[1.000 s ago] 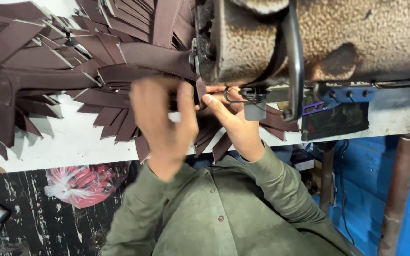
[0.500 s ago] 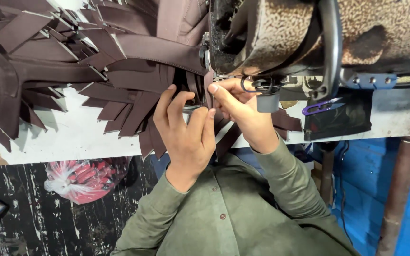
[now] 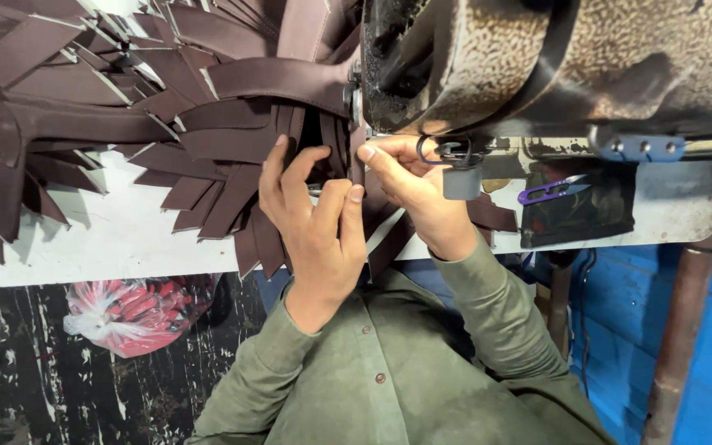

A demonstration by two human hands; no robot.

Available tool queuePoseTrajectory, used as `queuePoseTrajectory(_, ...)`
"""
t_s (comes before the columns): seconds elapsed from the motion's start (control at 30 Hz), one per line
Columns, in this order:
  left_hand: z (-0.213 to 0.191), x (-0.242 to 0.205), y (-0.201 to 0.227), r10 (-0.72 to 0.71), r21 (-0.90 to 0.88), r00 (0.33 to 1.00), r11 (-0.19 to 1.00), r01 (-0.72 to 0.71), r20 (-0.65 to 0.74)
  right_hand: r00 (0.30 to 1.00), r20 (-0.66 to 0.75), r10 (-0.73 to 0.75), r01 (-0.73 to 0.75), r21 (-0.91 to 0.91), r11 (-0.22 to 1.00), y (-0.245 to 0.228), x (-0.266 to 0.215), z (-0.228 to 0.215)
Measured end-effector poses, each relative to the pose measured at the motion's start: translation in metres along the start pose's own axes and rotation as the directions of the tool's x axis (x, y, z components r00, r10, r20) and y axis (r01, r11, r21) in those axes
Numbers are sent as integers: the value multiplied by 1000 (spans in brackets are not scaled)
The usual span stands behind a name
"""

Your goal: Sewing brown material components for shoes using an industrial sewing machine.

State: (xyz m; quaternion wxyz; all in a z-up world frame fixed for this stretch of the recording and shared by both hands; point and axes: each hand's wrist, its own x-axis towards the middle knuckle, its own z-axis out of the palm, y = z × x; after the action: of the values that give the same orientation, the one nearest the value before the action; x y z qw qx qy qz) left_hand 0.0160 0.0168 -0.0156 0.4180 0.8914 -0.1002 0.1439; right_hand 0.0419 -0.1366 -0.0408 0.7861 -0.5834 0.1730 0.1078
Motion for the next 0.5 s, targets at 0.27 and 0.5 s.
queuePoseTrajectory(0.27, 19, 15, 11, 46, 85, 999, 995, -46, 12, 982, -77, -174, 164, -124, 979, -5, 0, -13)
queuePoseTrajectory(0.5, 34, 38, 19, 112, 252, 993, 960, -121, 47, 982, -97, -162, 136, -233, 963, -27, -28, -47)
